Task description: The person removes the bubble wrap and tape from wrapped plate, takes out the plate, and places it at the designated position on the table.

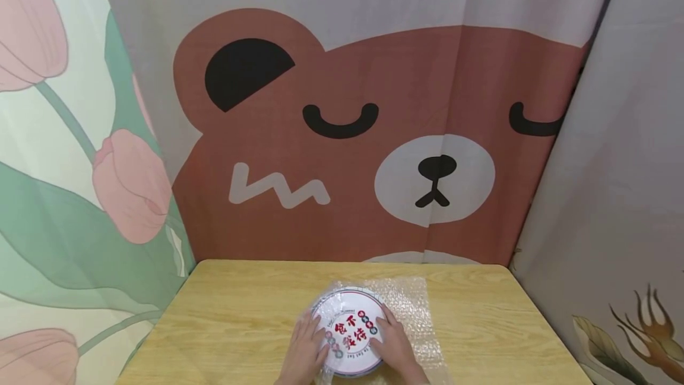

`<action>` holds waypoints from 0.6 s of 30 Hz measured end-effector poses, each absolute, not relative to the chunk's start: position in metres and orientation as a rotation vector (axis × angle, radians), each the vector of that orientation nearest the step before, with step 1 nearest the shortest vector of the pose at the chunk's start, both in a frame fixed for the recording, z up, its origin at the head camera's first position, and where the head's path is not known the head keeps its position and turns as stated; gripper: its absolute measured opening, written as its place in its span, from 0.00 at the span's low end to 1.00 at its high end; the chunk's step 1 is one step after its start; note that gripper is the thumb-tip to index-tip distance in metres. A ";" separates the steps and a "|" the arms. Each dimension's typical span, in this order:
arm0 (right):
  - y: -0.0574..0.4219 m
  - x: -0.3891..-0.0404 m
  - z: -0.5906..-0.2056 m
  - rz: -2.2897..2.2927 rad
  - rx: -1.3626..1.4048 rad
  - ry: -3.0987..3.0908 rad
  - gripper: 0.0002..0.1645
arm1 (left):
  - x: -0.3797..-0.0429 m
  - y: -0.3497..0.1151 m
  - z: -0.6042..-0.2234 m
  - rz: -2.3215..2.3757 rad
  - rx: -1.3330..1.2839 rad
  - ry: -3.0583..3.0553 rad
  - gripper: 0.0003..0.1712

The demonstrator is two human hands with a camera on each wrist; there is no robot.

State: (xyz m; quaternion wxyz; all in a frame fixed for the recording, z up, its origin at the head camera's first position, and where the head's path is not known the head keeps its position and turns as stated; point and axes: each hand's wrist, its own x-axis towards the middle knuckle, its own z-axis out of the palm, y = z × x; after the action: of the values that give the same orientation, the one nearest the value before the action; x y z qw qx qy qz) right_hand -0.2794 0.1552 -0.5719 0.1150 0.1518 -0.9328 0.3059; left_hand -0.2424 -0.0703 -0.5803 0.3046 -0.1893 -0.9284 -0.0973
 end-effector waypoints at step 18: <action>0.154 -0.281 -0.570 0.911 0.410 -2.776 0.28 | -0.251 -0.064 -0.559 -0.236 -0.639 -2.349 0.12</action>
State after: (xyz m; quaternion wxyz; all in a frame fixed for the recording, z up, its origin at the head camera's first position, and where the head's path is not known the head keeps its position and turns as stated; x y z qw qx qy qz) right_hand -0.2809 0.1541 -0.5704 0.0956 0.1383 -0.9366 0.3074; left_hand -0.2509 -0.0637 -0.5595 0.3412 -0.2456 -0.9028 -0.0909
